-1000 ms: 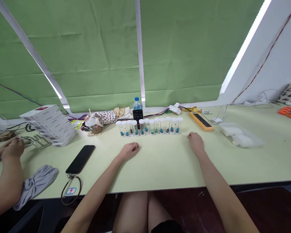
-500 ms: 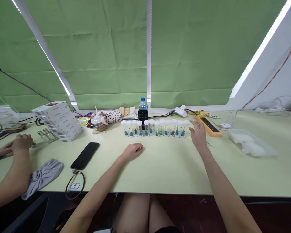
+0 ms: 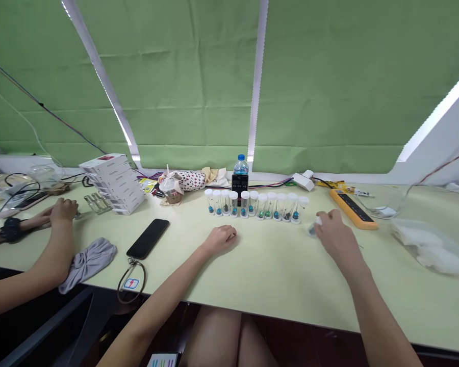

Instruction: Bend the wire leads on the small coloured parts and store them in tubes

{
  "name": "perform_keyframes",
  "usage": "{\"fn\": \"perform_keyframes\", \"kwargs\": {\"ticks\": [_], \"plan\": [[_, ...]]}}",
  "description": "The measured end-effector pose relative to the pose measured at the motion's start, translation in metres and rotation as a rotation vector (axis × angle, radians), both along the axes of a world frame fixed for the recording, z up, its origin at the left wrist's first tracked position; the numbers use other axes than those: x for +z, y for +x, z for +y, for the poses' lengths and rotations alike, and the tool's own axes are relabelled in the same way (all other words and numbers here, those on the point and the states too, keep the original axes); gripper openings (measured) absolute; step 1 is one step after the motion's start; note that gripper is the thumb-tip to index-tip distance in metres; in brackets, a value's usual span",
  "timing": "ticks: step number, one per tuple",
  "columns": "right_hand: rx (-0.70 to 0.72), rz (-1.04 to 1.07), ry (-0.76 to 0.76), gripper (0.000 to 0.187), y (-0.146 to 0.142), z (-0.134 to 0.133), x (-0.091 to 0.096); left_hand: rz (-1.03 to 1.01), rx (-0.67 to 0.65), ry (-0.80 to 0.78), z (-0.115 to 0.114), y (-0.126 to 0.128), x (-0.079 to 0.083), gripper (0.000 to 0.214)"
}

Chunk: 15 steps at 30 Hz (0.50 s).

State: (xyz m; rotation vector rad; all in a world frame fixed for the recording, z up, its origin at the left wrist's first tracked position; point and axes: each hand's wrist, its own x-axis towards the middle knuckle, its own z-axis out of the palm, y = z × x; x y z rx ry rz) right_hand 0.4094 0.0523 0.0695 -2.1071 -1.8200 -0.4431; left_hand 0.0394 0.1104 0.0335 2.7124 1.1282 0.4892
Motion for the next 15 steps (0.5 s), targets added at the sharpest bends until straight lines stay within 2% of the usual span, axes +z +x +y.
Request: {"fn": "perform_keyframes", "kwargs": {"ticks": [3,5,7,9,11,15], "plan": [[0.197,0.076,-0.047,0.023,-0.061,-0.023,0.017,-0.104,0.068,0.064,-0.024,0.01,0.011,0.028],[0.387,0.173,-0.079,0.019,-0.109,-0.033,0.025,-0.203,0.079,0.091,-0.047,0.019,0.014,0.049],[0.476,0.229,-0.088,0.017,-0.152,-0.039,0.027,-0.251,0.096,0.06,-0.07,0.024,0.012,0.06],[0.486,0.199,-0.048,0.02,-0.184,-0.039,0.021,-0.244,0.152,-0.065,-0.087,0.023,0.006,0.04],[0.497,0.156,0.003,0.025,-0.203,-0.036,0.01,-0.249,0.19,-0.196,-0.097,0.014,0.0,0.019],[0.646,0.207,0.045,0.032,-0.213,-0.024,-0.013,-0.33,0.112,-0.373,-0.1,-0.011,0.003,0.018]]}}
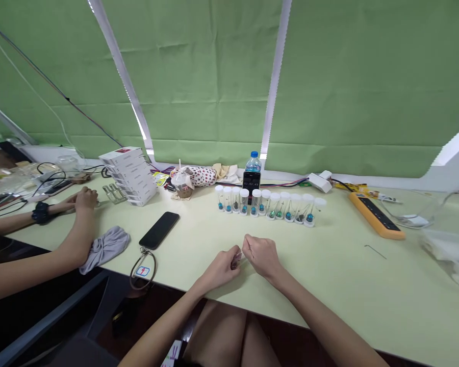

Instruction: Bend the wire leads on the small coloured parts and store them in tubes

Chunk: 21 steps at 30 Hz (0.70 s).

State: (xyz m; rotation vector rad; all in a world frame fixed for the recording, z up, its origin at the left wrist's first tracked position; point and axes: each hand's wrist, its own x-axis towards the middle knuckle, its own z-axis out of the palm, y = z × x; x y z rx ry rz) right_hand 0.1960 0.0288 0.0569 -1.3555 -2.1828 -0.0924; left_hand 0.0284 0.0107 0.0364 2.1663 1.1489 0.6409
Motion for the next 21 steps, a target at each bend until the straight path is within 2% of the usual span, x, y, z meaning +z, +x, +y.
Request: {"fn": "perform_keyframes", "kwargs": {"ticks": [3,5,9,11,13,15,18,21], "plan": [[0.112,0.107,0.014,0.035,0.002,0.005,-0.012,-0.08,-0.053,-0.11,0.003,-0.008,0.009,0.02],[0.195,0.177,0.044,0.035,0.005,0.005,-0.016,-0.145,-0.101,-0.24,0.004,-0.007,0.013,0.021],[0.346,0.305,0.145,0.038,0.021,0.004,-0.02,-0.339,-0.282,-0.673,0.002,-0.004,0.01,0.023],[0.252,0.43,0.208,0.045,0.034,0.008,-0.017,-0.413,-0.381,-0.885,-0.001,-0.009,0.008,0.022],[0.043,0.528,0.237,0.052,0.045,0.016,-0.013,-0.45,-0.42,-1.021,-0.002,-0.017,0.006,0.022],[-0.05,0.437,0.155,0.05,0.05,0.024,-0.012,-0.538,-0.323,-0.982,-0.001,-0.023,0.005,0.025],[0.089,0.062,-0.047,0.034,0.041,0.031,-0.021,-0.743,-0.139,-0.829,0.003,-0.024,0.005,0.032],[0.112,-0.112,-0.088,0.024,0.03,0.03,-0.035,-0.901,-0.021,-0.636,0.007,-0.021,0.006,0.041]]}}
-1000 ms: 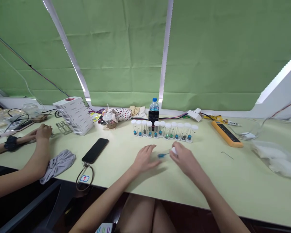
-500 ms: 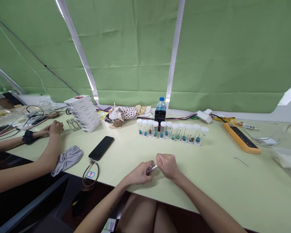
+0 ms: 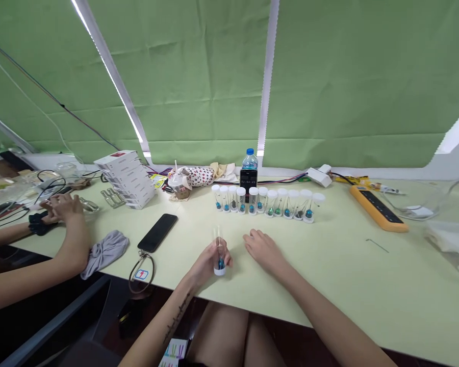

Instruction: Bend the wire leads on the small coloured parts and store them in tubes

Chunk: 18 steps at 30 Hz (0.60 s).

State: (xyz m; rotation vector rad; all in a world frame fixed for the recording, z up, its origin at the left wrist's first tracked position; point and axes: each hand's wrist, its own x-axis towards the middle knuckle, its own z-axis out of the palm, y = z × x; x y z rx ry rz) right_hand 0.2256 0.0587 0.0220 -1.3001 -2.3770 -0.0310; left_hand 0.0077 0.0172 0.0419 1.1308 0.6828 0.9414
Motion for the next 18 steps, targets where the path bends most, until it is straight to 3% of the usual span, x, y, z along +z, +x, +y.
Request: {"fn": "perform_keyframes", "kwargs": {"ticks": [3,5,7,10,12,15,18], "plan": [[-0.059,0.074,0.003,0.023,-0.004,-0.007,-0.004,0.007,0.14,0.134,-0.001,0.001,-0.002,0.039],[-0.072,0.282,-0.092,0.029,-0.01,-0.015,-0.001,0.038,0.214,0.175,-0.002,0.0,-0.005,0.042],[-0.042,0.598,-0.345,0.035,-0.023,-0.026,0.003,0.038,0.264,0.196,-0.003,0.001,-0.007,0.045],[0.019,1.142,-0.854,0.038,-0.052,-0.04,0.002,-0.021,0.294,0.219,-0.006,0.008,-0.009,0.045],[0.023,1.433,-1.021,0.034,-0.069,-0.043,-0.001,-0.016,0.25,0.212,-0.007,0.011,-0.01,0.045],[-0.028,1.596,-1.023,0.03,-0.081,-0.038,-0.003,0.071,0.202,0.199,-0.011,0.006,-0.012,0.056],[-0.096,1.508,-0.775,0.034,-0.081,-0.028,0.004,0.274,0.329,0.257,-0.014,-0.01,-0.02,0.065]]}}
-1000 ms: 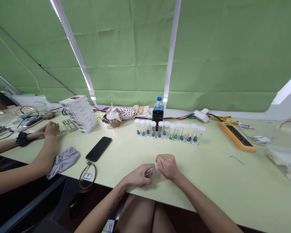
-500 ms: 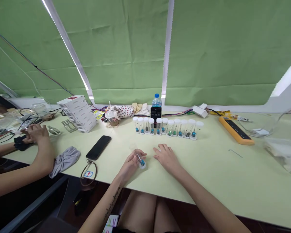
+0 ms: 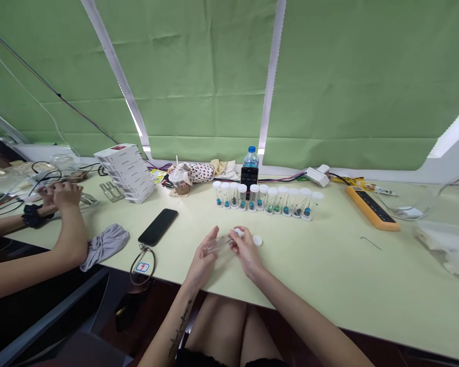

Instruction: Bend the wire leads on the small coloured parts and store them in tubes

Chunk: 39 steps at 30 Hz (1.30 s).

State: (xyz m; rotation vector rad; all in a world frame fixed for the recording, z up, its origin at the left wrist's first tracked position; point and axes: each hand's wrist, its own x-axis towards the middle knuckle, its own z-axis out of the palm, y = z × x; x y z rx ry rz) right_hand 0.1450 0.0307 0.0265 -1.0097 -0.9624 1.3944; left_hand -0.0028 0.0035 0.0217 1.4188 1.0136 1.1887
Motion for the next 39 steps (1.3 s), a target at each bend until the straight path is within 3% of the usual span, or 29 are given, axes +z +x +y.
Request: {"fn": "perform_keyframes", "kwargs": {"ticks": [2,4,7,9,16,23,30,35,39], "plan": [[-0.135,-0.205,0.2,0.038,0.002,0.006,0.007,0.206,0.131,0.073,-0.001,-0.012,-0.006,0.068],[-0.171,-0.459,0.457,0.037,0.003,0.011,0.011,0.424,0.223,0.138,-0.001,-0.02,-0.011,0.073],[0.001,-0.783,0.809,0.033,0.0,0.018,0.012,0.658,0.241,0.16,0.002,-0.023,-0.015,0.073],[0.068,-0.901,0.899,0.035,-0.004,0.021,0.01,0.725,0.215,0.159,0.006,-0.021,-0.016,0.064],[0.03,-0.958,0.875,0.04,-0.01,0.023,0.011,0.79,0.213,0.186,0.012,-0.017,-0.017,0.044],[-0.042,-0.903,0.852,0.038,-0.009,0.019,0.021,0.816,0.228,0.193,0.011,-0.016,-0.019,0.049],[-0.247,-0.874,0.788,0.041,0.003,0.025,0.024,0.837,0.214,0.185,0.011,-0.014,-0.014,0.057],[-0.09,-1.086,0.806,0.036,0.004,0.031,0.018,0.87,0.193,0.169,0.018,-0.01,-0.014,0.068],[-0.172,-1.05,0.829,0.038,0.001,0.03,0.018,0.893,0.181,0.179,0.023,-0.009,-0.017,0.068]]}}
